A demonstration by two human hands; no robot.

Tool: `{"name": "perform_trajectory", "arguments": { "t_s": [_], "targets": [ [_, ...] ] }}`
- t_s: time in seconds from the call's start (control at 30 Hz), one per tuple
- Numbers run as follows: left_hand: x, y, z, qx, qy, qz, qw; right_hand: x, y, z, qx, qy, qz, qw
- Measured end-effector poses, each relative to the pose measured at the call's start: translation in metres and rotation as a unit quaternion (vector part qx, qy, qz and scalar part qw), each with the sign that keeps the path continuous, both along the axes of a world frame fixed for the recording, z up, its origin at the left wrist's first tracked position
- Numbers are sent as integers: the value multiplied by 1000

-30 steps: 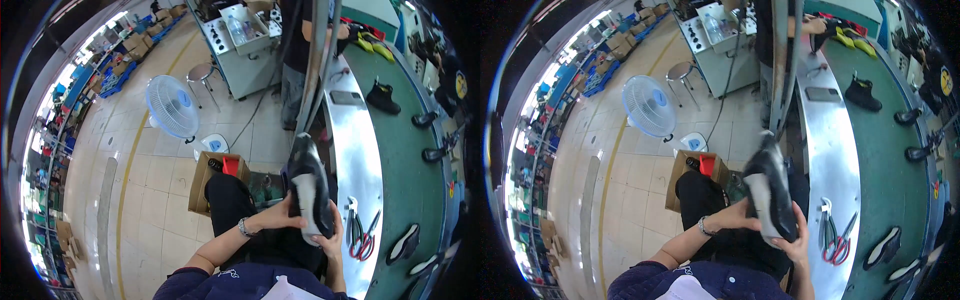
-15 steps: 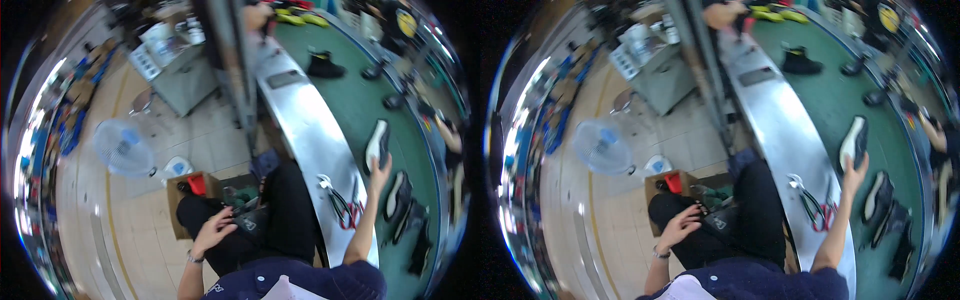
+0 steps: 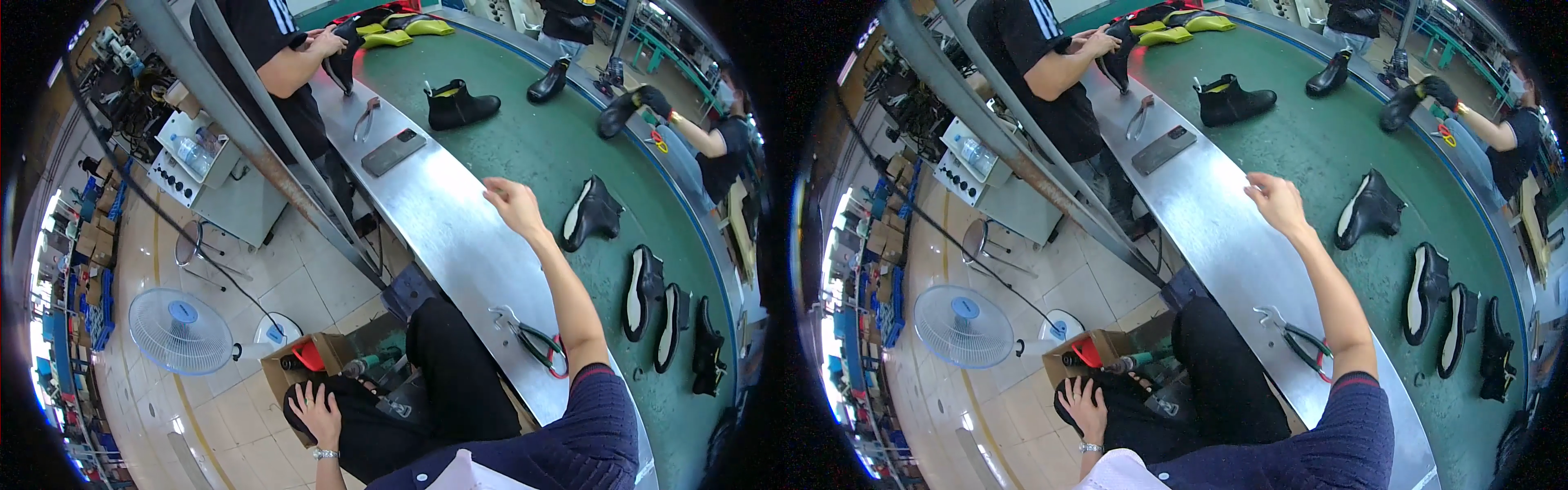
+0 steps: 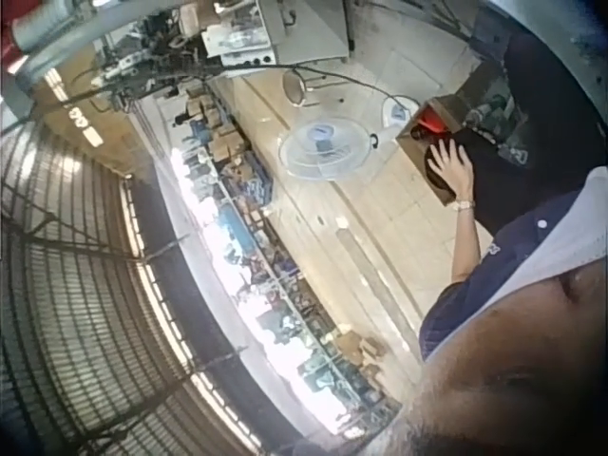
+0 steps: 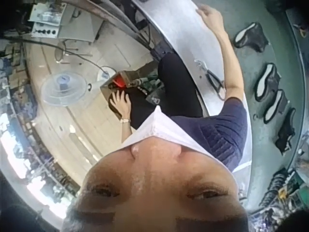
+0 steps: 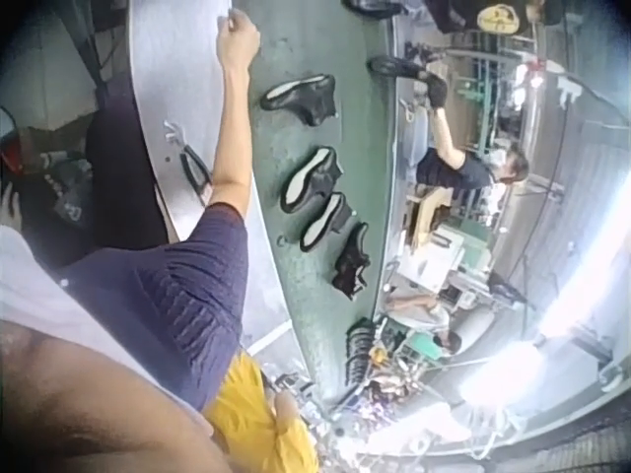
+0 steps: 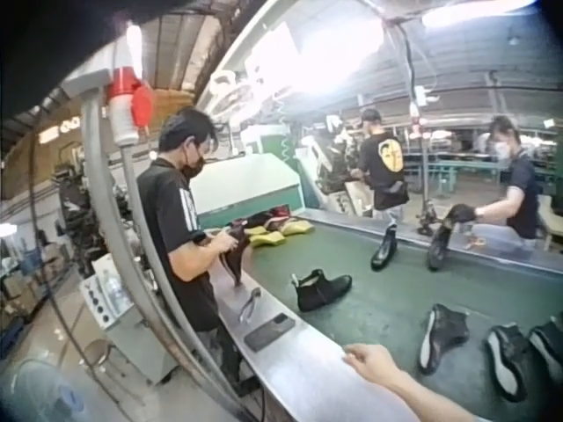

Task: Trim and inspect shoe components during the manufacturing process.

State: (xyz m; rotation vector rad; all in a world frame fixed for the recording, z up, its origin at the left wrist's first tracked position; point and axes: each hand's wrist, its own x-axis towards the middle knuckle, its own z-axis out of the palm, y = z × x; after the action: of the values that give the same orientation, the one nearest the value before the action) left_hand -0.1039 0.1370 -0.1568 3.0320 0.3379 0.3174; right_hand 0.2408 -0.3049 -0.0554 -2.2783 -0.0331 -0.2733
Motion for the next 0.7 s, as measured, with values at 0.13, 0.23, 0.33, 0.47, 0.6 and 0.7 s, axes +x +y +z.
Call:
{"name": "perform_trajectory", "arguments": {
  "t_s": [0.13,0.23,0.33,0.47,0.6,0.7],
  "targets": [
    [13,-5,5,-29,7,14,999,112,20,-10,-22,-22,22,999],
    [18,-4,4,-51,5,38,998,191,40,-18,-57,-49,25,997],
    [31,-8,0,-48,10,38,998,262,37,-35,-105,-116,27,987],
    [40,-10,-3,-41,27,38,998,300,41,-43,-117,-77,16,990],
    [39,-9,1,-31,23,40,998,281,60,-49,-108,-89,-86,986],
    [37,-9,2,-47,4,36,998,262,40,-50,-67,-103,-105,987]
  ]
}}
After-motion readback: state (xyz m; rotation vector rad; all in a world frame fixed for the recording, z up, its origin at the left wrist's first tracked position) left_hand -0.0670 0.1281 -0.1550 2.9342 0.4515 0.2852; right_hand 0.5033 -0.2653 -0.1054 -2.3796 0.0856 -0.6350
